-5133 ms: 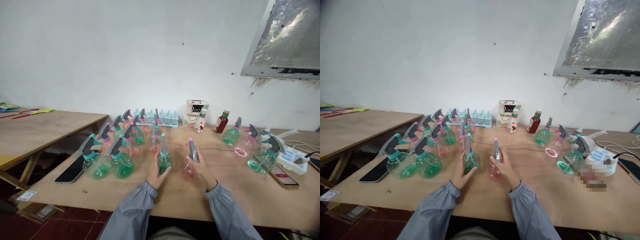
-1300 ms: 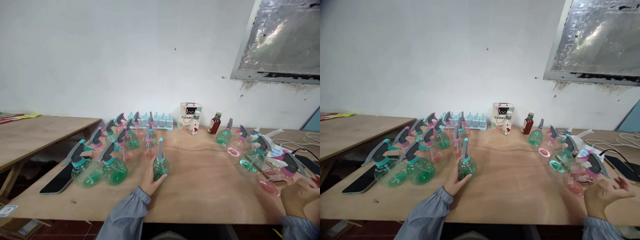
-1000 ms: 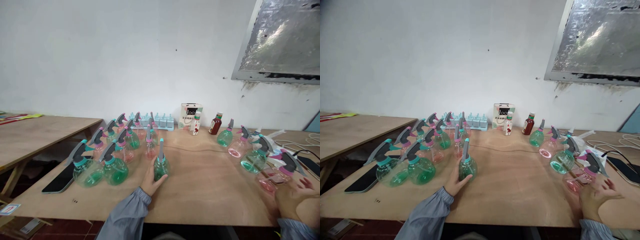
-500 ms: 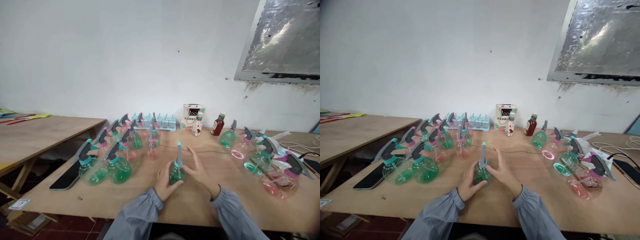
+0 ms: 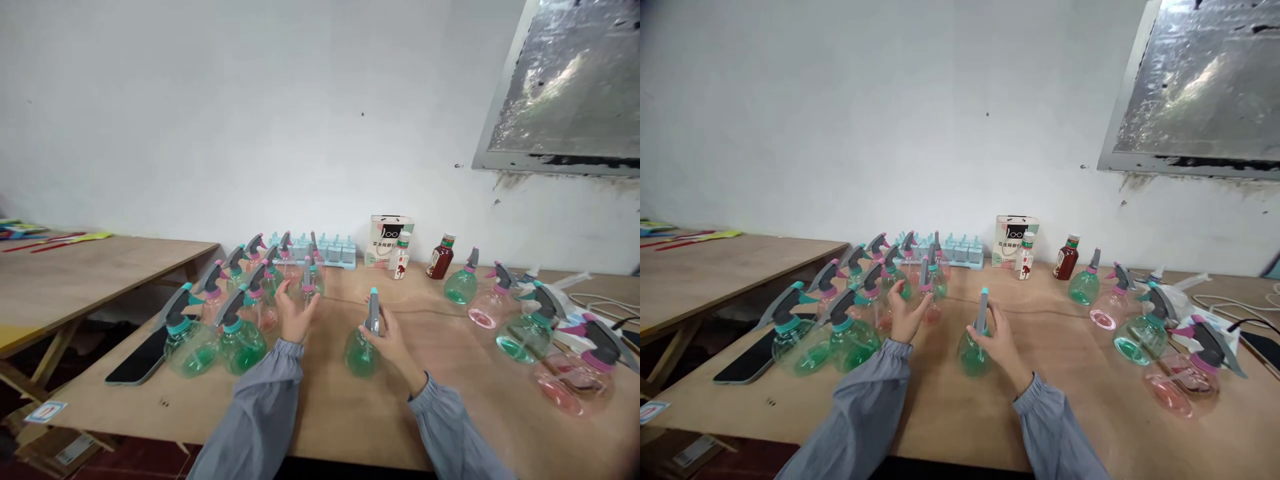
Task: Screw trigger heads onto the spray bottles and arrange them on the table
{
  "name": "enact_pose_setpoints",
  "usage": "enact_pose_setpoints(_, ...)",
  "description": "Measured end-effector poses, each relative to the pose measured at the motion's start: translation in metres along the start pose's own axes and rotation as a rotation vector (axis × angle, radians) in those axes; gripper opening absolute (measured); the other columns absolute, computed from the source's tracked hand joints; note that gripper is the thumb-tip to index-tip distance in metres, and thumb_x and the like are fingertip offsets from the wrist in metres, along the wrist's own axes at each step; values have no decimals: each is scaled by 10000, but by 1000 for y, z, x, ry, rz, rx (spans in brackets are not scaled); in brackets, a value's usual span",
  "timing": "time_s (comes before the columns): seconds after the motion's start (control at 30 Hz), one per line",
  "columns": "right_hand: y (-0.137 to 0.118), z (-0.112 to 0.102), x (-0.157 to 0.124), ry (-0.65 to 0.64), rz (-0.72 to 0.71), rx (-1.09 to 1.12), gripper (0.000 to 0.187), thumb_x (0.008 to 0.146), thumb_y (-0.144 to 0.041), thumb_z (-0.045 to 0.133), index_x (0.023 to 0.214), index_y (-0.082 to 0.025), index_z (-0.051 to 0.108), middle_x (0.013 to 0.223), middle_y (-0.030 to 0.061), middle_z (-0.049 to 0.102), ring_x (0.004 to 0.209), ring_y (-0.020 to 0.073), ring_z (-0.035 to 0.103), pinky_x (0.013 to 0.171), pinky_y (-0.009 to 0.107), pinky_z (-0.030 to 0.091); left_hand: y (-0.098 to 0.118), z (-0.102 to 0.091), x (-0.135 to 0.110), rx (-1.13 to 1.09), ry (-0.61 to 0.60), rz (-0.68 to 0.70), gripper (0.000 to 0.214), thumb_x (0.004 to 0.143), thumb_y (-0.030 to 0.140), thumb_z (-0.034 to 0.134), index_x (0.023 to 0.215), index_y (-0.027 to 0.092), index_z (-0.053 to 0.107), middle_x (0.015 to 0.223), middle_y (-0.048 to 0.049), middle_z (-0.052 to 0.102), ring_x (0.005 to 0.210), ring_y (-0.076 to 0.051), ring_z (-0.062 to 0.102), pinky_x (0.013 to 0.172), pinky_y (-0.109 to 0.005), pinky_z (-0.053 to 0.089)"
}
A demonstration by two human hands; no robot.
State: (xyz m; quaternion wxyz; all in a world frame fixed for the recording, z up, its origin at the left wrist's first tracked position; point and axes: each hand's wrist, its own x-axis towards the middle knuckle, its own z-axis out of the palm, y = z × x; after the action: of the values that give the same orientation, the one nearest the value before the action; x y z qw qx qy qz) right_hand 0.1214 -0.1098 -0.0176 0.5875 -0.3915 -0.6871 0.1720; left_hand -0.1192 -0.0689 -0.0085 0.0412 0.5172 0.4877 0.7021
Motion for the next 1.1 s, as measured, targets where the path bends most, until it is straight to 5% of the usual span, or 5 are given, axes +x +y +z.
enact_pose_setpoints(0.23,6,-11,5,74,-56,-7,529,770,-430,748,1265,-280,638,1262,98,702,1193,306,659,1052,503,516,-36,22,-4,234,-274,-119,812,702,386,802,1391,218,407,1402,-171,543,1364,-355,508,1119,-551,415)
enact_pose_setpoints(0.5,18,-20,-4,80,8,53,574,773,-486,752,1285,-269,609,1321,118,680,1214,324,656,1050,530,520,-13,10,-35,453,-409,-93,799,670,468,831,1341,198,491,1313,-148,610,1267,-378,564,1034,-550,428)
enact_pose_setpoints(0.77,17,-19,-9,13,1,87,591,773,-546,754,1305,-343,594,1323,93,679,1234,316,642,1082,567,482,-19,11,-35,341,-443,-85,540,843,443,689,1313,230,530,1302,-121,627,1273,-317,562,1027,-481,408)
enact_pose_setpoints(1.0,11,-18,-9,154,53,-19,386,782,-517,726,1044,-238,673,1010,99,749,941,297,723,874,485,583,-12,9,-33,323,-481,-116,572,821,441,714,1314,215,533,1304,-133,633,1269,-328,569,1039,-492,403)
enact_pose_setpoints(1.1,4,-20,-7,83,7,-32,387,775,-484,730,1071,-238,680,1082,103,751,1031,305,715,937,483,567,-10,9,-33,320,-480,-117,567,819,434,714,1309,211,537,1312,-138,632,1275,-333,569,1045,-496,407)
